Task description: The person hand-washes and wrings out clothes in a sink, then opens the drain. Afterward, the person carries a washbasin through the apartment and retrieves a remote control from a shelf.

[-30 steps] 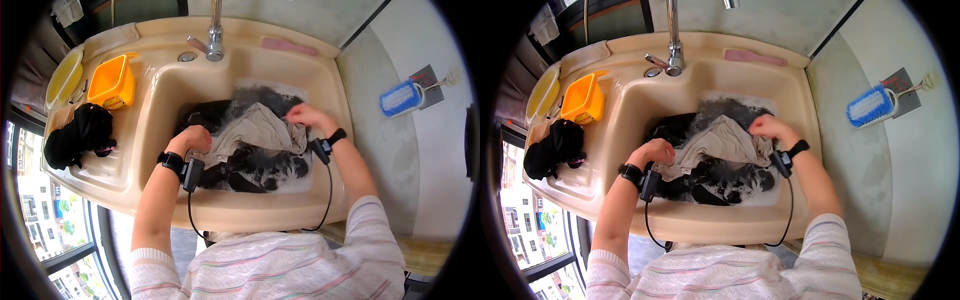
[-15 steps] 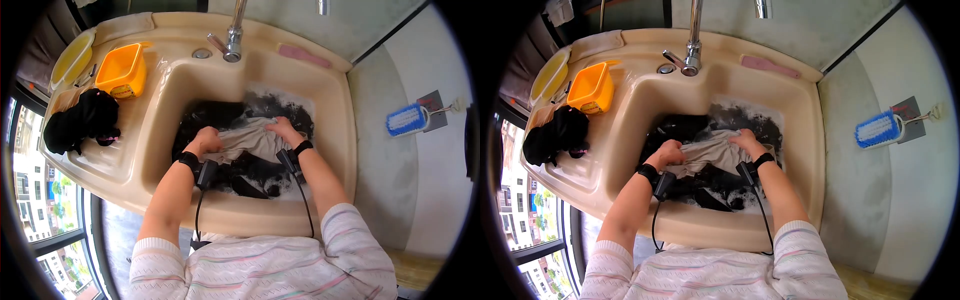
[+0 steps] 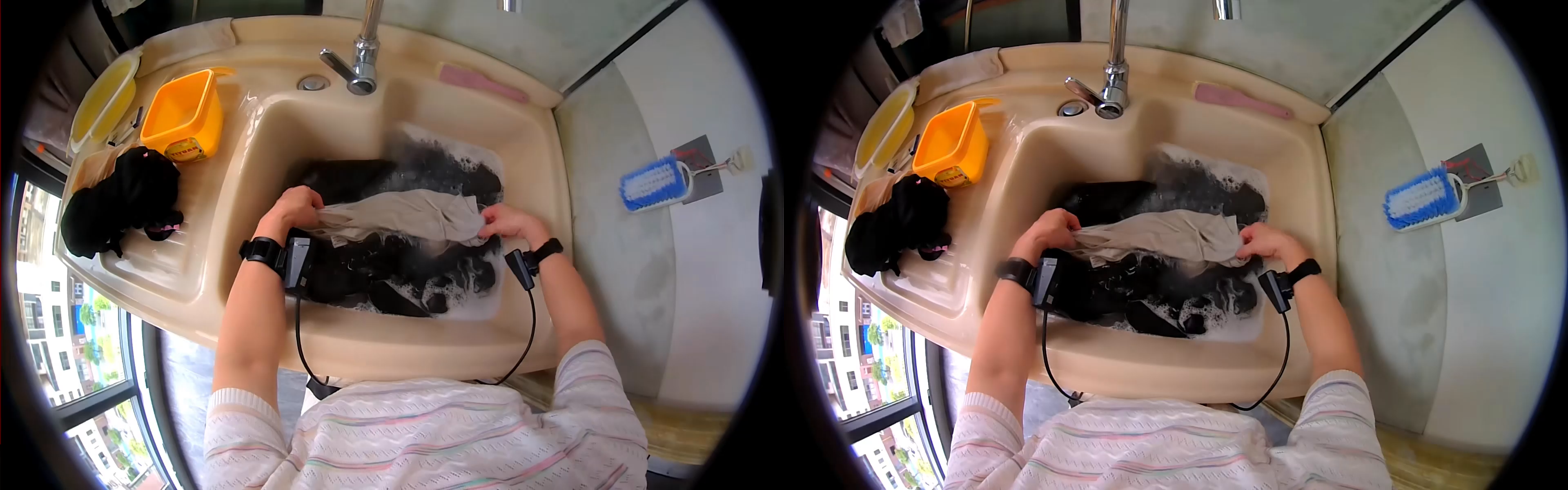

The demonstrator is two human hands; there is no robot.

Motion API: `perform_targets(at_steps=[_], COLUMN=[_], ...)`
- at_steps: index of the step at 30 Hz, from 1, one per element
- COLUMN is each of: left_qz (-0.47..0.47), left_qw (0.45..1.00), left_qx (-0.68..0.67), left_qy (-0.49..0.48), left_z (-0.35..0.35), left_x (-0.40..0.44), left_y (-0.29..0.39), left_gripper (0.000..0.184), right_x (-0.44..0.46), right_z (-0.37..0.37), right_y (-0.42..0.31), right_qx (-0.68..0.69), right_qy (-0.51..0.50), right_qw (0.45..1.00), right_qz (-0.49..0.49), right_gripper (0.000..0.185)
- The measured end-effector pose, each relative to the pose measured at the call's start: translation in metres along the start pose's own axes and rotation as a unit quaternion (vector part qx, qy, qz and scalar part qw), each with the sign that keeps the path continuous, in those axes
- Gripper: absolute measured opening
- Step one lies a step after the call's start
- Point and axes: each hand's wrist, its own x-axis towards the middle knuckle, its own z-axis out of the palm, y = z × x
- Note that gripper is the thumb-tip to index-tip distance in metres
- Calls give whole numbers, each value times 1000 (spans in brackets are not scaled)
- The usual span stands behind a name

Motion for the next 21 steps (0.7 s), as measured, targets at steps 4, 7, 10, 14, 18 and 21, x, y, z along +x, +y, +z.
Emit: perform_targets(at_steps=[4,7,10,14,18,21], left_qz=[-7,-26,-36,-48,-60,-94], left_qw=[999,998,999,996,995,994], left_qx=[43,45,32,14,11,6], left_qy=[-27,-25,15,78,79,55], left_z=[-1,-1,2,6,2,2], left_x=[-4,-2,5,10,8,7], left_y=[9,10,5,-3,2,4], left_gripper=[34,33,32,30,30,29], right_x=[45,61,60,51,35,18], right_z=[18,41,48,22,0,-9], right_y=[10,-9,-17,-14,-4,-7], right_qx=[-115,-136,-257,-216,3,-55], right_qy=[279,325,266,204,256,297], right_qw=[951,932,928,955,961,944], right_qz=[-64,-83,-49,-23,-103,-133], right_gripper=[30,31,30,31,21,14])
